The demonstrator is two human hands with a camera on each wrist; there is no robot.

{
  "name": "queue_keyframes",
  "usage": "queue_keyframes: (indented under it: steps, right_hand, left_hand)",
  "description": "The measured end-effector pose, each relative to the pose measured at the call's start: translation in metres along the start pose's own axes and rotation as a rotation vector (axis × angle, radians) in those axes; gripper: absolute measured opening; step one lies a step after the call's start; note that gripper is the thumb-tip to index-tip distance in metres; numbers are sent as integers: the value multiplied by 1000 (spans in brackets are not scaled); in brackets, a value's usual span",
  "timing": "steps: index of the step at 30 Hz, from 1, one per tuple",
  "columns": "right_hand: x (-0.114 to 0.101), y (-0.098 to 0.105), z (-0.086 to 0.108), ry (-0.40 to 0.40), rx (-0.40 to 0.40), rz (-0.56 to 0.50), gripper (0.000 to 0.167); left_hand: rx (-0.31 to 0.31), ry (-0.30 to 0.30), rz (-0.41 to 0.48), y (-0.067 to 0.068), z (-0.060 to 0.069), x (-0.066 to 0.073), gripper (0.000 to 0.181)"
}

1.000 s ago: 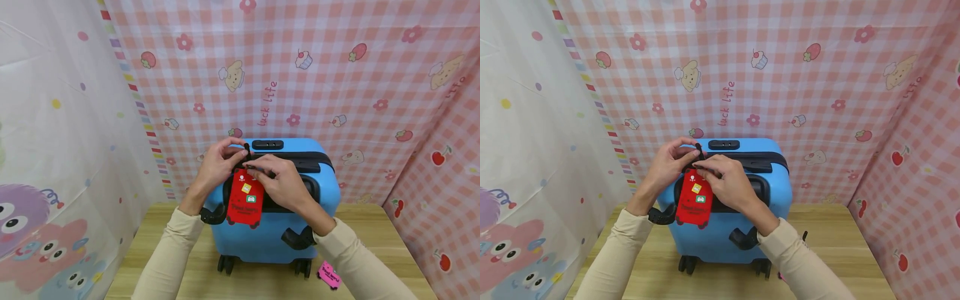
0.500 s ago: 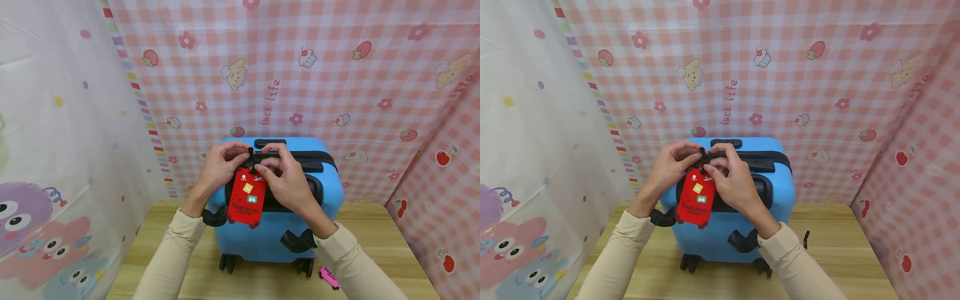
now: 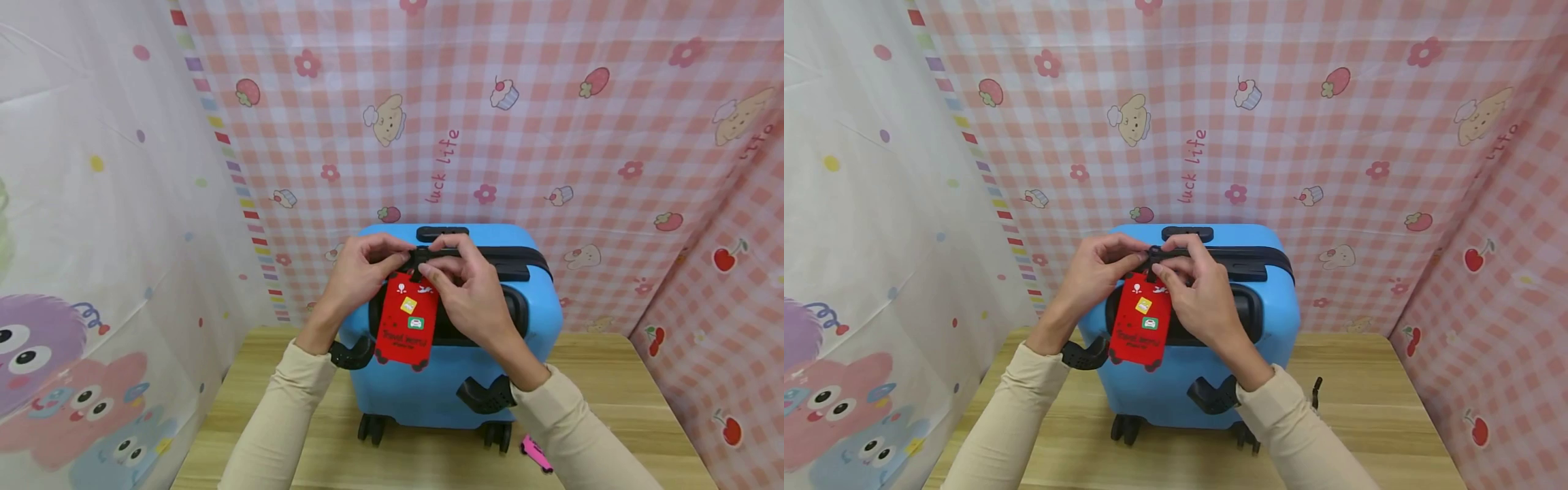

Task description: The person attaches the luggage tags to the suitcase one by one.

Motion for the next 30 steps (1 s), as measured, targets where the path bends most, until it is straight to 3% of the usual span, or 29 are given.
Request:
queue_keyframes:
  steps: [30]
  right_hand:
    - [4,-5,0,-57,-41,80,33]
  left_hand:
    - [-17,-38,-41,-2,1,2,14]
Point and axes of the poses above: each hand's wrist, its own z-axis away from the middle knuckle, its own y-axis out of the back of the hand, x = y × z, the point moved 8 cm from there along -z, towards the middle knuckle, and after that the axes turned 14 degrees about y, right-handed, at the moved point
